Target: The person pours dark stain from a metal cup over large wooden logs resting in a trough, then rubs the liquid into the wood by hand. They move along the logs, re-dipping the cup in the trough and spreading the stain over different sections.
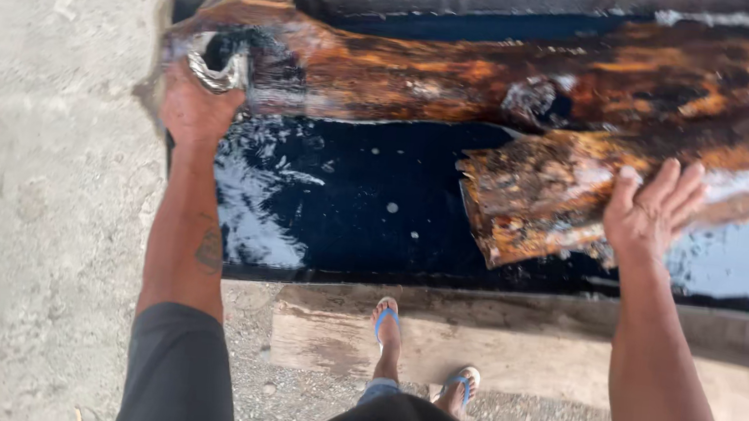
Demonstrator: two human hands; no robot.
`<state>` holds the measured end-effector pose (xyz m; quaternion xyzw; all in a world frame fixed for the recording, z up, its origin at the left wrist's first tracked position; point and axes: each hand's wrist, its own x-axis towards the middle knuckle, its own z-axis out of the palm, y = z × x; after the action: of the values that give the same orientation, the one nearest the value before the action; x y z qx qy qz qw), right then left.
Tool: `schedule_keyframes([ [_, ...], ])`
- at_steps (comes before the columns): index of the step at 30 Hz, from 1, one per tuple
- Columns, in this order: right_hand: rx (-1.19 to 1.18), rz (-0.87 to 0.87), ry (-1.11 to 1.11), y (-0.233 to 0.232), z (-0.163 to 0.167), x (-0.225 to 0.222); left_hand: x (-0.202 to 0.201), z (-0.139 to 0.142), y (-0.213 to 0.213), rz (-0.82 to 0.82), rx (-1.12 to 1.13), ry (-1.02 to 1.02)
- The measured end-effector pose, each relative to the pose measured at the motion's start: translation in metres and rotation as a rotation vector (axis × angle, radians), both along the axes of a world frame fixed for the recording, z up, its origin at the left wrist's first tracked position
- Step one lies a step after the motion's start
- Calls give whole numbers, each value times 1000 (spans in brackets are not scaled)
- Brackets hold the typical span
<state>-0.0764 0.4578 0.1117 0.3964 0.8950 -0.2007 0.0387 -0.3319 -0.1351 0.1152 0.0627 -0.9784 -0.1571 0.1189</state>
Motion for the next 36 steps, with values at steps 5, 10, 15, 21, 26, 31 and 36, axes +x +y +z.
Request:
schedule_keyframes([
  [5, -32, -1, -14, -10, 8, 0, -16, 5, 15, -91, -38, -101],
  [10, -3, 1, -81, -19, 7, -1, -20, 7, 39, -280, -161, -83],
  [15, 1, 12, 17, -27, 0, -1, -21, 4, 76, -452, -258, -143],
  [21, 7, 26, 34, -26, -7, -3, -23, -11, 143, -629, -357, -271],
  [26, 13, 32, 19, -26, -13, -4, -2, -20, 145, -614, -283, -296],
  [31, 14, 21, 22, -26, -14, -5, 44, -34, 103, -477, -155, -319],
  [36, 4, 16, 23, -27, -7, -5, 98, -54, 49, -298, -155, -438],
])
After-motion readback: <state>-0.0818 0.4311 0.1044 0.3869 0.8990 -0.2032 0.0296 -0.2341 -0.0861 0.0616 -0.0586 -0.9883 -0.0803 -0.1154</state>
